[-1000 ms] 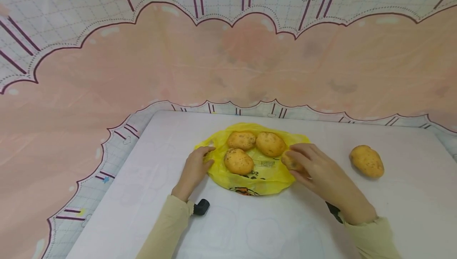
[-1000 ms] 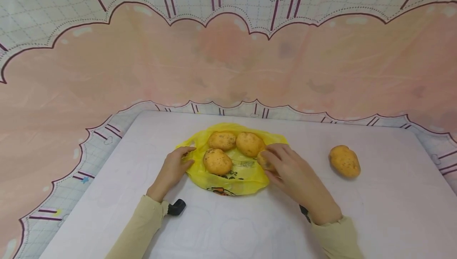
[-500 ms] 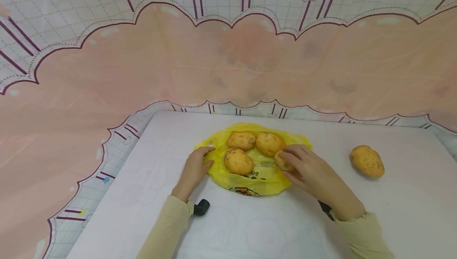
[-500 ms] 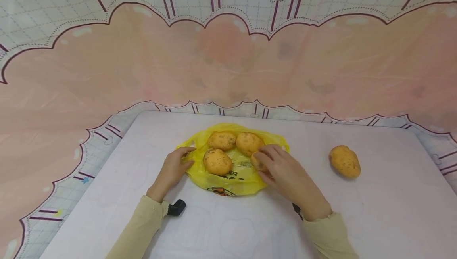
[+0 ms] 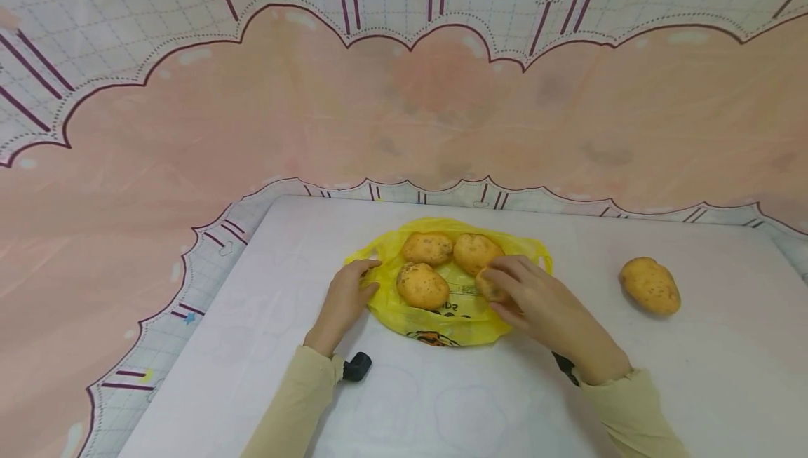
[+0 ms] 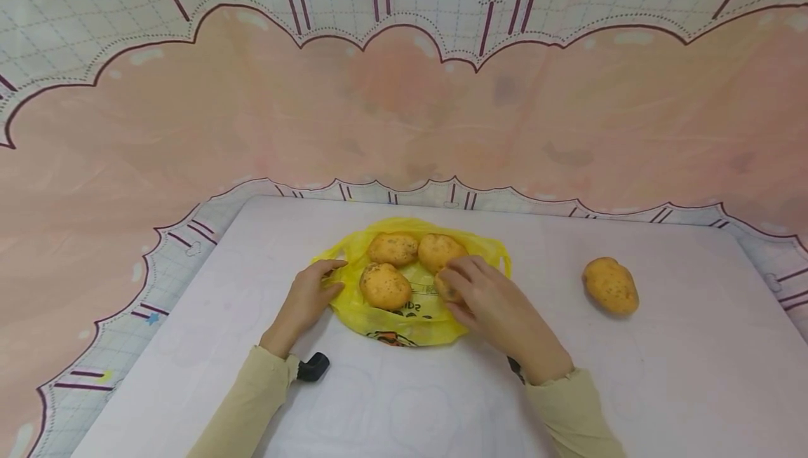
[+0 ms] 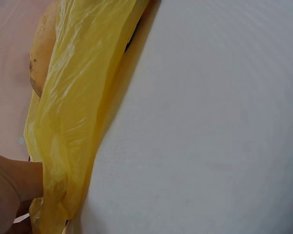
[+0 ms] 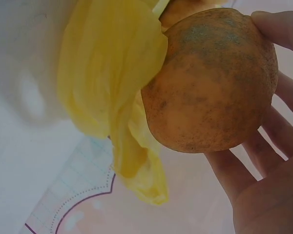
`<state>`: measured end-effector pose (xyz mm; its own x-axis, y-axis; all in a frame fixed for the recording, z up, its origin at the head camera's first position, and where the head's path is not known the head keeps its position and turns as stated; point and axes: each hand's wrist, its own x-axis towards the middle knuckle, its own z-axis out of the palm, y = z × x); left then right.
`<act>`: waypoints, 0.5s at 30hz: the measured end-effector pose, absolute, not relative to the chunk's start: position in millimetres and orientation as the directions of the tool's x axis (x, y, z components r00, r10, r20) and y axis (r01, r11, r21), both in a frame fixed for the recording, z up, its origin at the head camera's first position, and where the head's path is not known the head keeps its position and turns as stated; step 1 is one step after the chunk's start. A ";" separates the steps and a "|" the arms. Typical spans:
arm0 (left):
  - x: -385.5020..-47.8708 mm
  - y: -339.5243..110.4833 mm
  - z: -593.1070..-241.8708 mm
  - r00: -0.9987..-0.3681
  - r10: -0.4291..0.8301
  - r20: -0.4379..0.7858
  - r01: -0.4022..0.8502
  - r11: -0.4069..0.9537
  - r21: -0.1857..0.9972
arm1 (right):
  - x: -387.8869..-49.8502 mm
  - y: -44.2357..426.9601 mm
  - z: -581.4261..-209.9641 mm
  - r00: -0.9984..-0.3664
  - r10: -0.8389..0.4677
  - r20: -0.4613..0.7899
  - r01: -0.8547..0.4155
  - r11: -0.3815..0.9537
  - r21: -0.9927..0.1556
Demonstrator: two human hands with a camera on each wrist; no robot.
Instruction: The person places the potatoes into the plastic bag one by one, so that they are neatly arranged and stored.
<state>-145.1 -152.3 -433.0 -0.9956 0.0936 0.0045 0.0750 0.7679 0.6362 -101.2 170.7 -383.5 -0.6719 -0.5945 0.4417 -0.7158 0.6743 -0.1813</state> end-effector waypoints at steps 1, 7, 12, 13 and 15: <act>-144.9 -152.4 -432.8 -0.996 0.092 0.003 0.073 0.768 0.637 | -101.8 169.9 -384.2 -0.669 -0.598 0.442 -0.720 0.670 -0.183; -144.8 -152.6 -432.4 -0.996 0.095 0.002 0.074 0.770 0.634 | -104.1 164.6 -387.9 -0.664 -0.611 0.431 -0.728 0.660 -0.185; -144.7 -152.9 -432.3 -0.995 0.100 0.003 0.078 0.763 0.641 | -106.0 160.4 -389.8 -0.655 -0.622 0.428 -0.738 0.649 -0.185; -144.7 -153.0 -432.3 -0.995 0.101 0.003 0.079 0.761 0.643 | -106.4 159.6 -390.2 -0.654 -0.624 0.428 -0.739 0.647 -0.187; -144.7 -153.1 -432.5 -0.995 0.102 0.003 0.080 0.761 0.644 | -107.0 157.8 -391.1 -0.654 -0.626 0.425 -0.740 0.647 -0.184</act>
<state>-144.7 -153.1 -432.5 -0.9948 0.1016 0.0027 0.0795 0.7610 0.6438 -107.0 157.8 -391.1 -0.6537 -0.6260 0.4253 -0.7397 0.6472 -0.1844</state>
